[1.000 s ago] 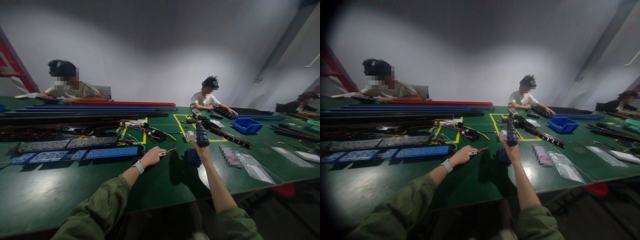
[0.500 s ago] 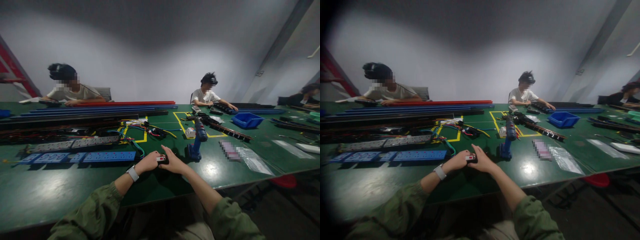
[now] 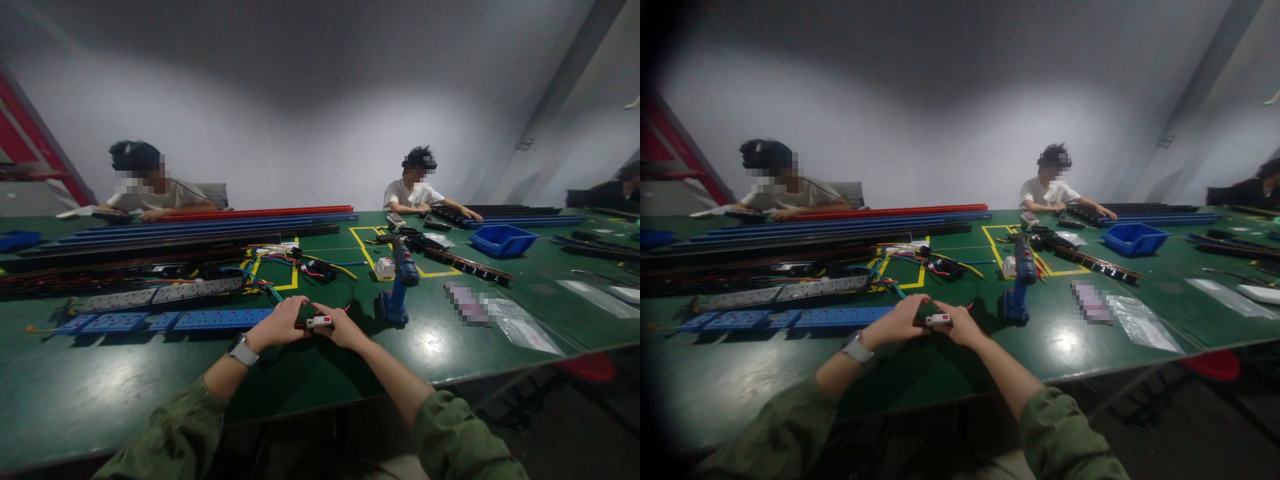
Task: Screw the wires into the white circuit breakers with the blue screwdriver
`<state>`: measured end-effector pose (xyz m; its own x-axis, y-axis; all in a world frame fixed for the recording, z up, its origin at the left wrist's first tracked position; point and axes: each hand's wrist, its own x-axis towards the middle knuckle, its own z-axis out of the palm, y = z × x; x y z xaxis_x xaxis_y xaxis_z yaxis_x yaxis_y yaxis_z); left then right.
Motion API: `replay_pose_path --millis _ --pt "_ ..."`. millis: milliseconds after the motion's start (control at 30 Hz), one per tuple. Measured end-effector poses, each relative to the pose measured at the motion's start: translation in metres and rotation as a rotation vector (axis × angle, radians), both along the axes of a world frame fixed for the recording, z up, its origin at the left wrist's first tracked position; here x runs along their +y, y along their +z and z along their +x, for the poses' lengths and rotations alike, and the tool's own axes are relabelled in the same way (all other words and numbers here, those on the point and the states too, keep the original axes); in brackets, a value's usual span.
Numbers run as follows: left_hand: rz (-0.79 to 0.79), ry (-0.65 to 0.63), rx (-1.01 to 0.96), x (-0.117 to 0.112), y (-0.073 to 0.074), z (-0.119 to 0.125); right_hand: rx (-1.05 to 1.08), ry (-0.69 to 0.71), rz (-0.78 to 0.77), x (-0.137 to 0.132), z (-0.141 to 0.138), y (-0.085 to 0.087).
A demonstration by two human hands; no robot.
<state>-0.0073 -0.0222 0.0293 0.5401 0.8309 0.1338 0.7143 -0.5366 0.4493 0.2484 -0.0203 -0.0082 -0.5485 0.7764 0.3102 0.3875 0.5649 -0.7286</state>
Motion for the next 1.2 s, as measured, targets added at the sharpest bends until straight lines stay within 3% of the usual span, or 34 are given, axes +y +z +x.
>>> replay_pose_path --millis 133,267,533,733,900,1033,1200 --pt "0.104 0.005 0.251 0.011 0.014 -0.061 -0.051 0.001 0.007 0.001 -0.001 0.000" --pt "0.069 -0.023 0.363 0.018 0.013 -0.088 -0.112 -0.062 0.014 -0.001 -0.002 0.000" --pt "0.098 -0.041 0.315 0.021 0.001 -0.082 -0.165 -0.098 0.002 -0.011 -0.004 0.008" --pt "0.029 -0.076 0.304 0.022 0.003 -0.081 -0.157 -0.096 0.006 -0.019 -0.003 0.010" --pt "0.010 -0.121 0.285 0.021 0.006 -0.073 -0.143 -0.172 0.003 -0.027 -0.004 0.005" --pt "0.009 -0.121 0.282 0.011 0.007 -0.059 -0.097 -0.256 -0.041 -0.042 0.002 -0.001" --pt "0.024 -0.143 0.276 -0.017 0.005 -0.032 -0.017 -0.278 -0.097 -0.073 0.030 -0.010"
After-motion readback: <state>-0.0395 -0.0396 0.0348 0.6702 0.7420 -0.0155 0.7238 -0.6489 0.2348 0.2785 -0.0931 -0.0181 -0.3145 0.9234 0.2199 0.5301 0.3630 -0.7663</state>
